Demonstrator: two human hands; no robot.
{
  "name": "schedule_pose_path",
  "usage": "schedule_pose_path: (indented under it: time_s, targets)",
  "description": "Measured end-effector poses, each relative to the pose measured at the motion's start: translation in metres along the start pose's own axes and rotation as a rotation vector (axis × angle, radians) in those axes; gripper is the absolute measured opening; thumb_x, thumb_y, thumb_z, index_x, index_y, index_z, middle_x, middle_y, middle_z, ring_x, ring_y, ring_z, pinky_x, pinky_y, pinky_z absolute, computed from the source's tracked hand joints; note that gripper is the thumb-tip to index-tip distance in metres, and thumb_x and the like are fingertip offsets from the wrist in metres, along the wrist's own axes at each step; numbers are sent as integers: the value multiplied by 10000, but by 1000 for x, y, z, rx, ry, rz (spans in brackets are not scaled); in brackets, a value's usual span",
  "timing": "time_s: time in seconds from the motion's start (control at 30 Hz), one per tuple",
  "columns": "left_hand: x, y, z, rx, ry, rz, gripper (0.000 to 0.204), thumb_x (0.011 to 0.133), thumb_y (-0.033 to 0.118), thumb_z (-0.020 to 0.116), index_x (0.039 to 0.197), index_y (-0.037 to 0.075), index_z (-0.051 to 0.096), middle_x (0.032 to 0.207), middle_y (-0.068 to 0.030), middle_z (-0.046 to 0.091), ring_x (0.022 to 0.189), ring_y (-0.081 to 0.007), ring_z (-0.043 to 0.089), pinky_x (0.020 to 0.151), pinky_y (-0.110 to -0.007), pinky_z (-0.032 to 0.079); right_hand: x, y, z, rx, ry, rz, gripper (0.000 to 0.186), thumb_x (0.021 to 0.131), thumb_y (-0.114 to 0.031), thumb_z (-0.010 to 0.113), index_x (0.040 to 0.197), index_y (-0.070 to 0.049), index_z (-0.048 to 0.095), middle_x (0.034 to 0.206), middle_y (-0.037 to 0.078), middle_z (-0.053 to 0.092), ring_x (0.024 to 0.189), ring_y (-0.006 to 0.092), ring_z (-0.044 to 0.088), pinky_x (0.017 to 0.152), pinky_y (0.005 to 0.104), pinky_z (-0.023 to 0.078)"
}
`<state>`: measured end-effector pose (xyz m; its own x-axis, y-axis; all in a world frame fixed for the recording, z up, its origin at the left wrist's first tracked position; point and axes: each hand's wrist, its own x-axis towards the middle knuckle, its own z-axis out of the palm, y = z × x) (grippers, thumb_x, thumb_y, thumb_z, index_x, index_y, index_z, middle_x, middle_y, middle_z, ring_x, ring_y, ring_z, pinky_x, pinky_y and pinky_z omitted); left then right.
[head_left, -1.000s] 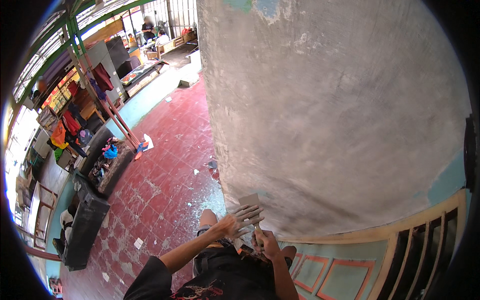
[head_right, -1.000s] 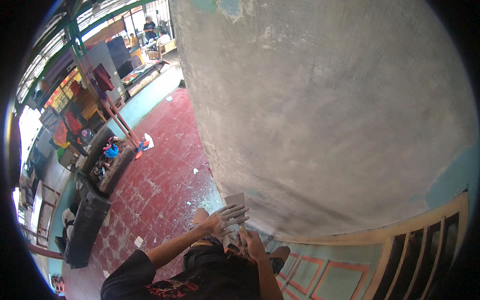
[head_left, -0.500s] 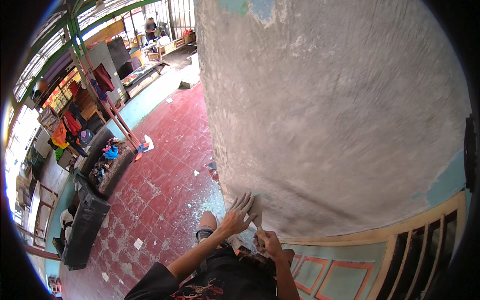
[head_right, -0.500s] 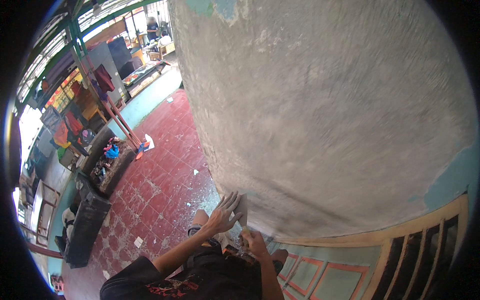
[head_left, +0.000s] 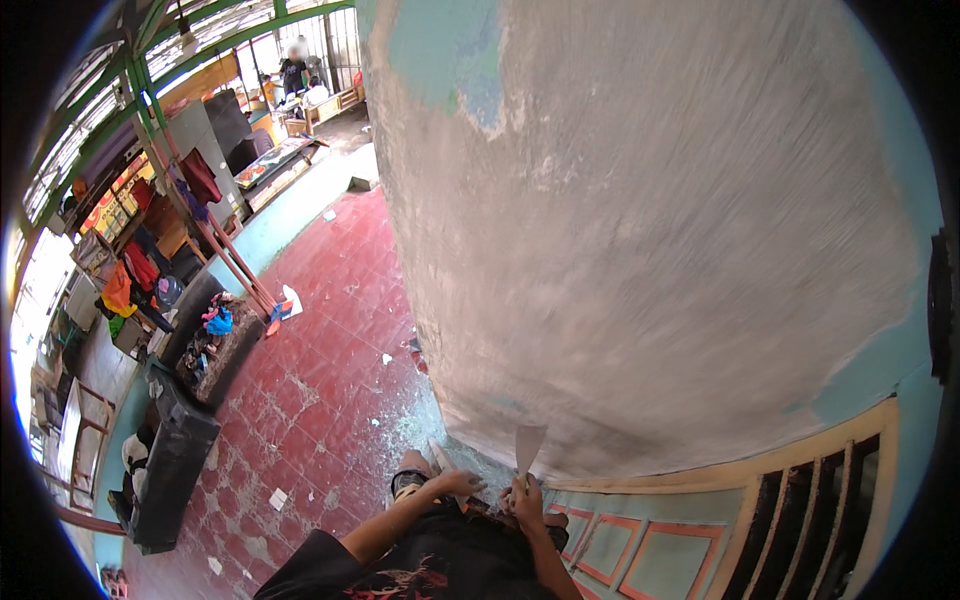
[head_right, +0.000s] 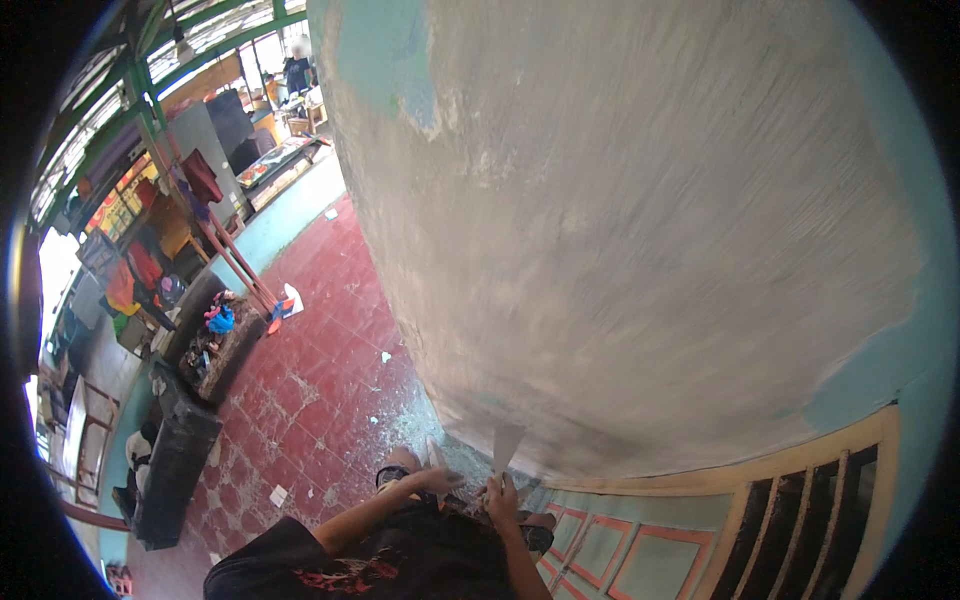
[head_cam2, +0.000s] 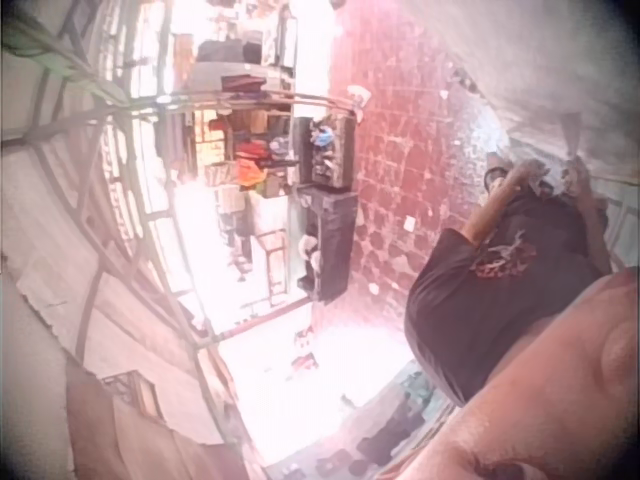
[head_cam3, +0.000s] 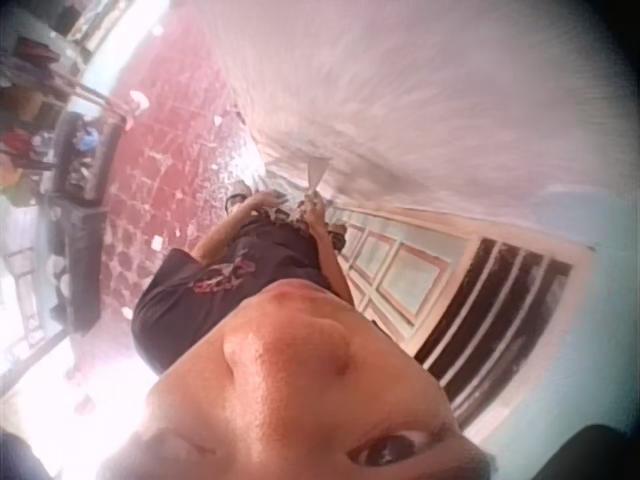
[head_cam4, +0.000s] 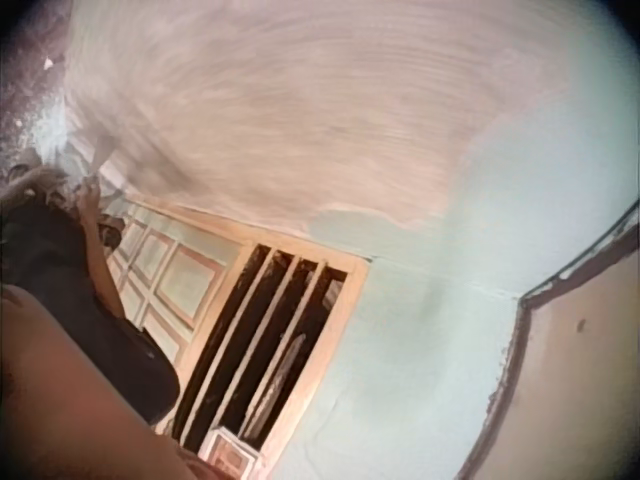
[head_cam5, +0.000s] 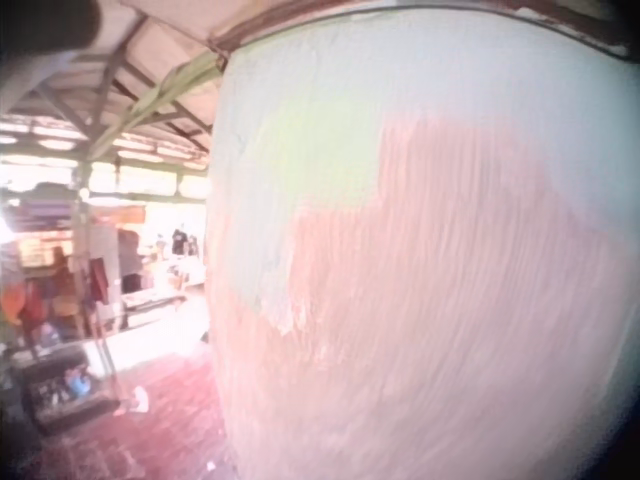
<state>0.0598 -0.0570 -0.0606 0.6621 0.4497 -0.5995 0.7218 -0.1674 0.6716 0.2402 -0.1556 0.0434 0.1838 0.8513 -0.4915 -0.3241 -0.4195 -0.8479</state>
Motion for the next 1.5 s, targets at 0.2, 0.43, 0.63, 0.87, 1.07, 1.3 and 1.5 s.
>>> schedule_pose_path:
  time_s: [0.2,0.43,0.63,0.87,1.07,1.3,1.5]
  targets:
    - [-30,89,-52,-348,329,208,548,1025,431,356,1331,7,519,1238,-230,601,1170,-345,563,1011,-412,411,-34,-115,26,-80,-140,-172,304,991,-144,488,1257,-19,411,747,94,580,489,127,536,410,269,414]
    - [-128,259,-223,-1168,661,731,455,1056,361,342,1157,-34,545,1069,-89,610,1004,-160,563,922,-306,446,-54,-252,92,8,-332,-404,428,986,-131,503,1374,-17,364,665,41,492,466,112,463,440,254,384]
    - [-183,332,-316,-928,968,798,365,1034,295,440,962,-32,585,795,-1,560,730,-61,467,624,-242,394,-56,-338,151,265,-478,-558,466,1008,-195,458,1411,6,338,727,45,497,439,88,400,374,227,327]
    - [-178,348,-357,-946,973,875,403,1038,331,414,991,-34,576,758,-55,607,641,-92,554,574,-238,456,-46,-367,178,283,-416,-664,443,1017,-212,426,1418,-32,370,815,43,504,403,35,323,319,189,245]
    - [-178,359,-362,-1110,898,957,394,1032,339,421,933,-27,528,675,-102,606,488,-168,595,437,-295,509,-43,-366,186,210,-299,-705,427,1013,-222,430,1396,-35,410,767,32,478,390,27,277,323,186,226]
    - [-180,361,-364,-1200,858,923,397,1026,337,442,877,-23,522,646,-110,604,451,-169,582,393,-287,485,-50,-368,194,229,-218,-652,420,1009,-145,422,1401,5,406,737,12,491,428,20,329,365,185,264]
    - [-199,377,-394,-1167,964,1036,376,1025,309,449,887,-30,537,649,-98,603,463,-157,591,382,-279,488,-41,-399,209,147,-267,-759,411,1006,-251,443,1334,-6,457,725,25,456,396,26,262,337,178,224]
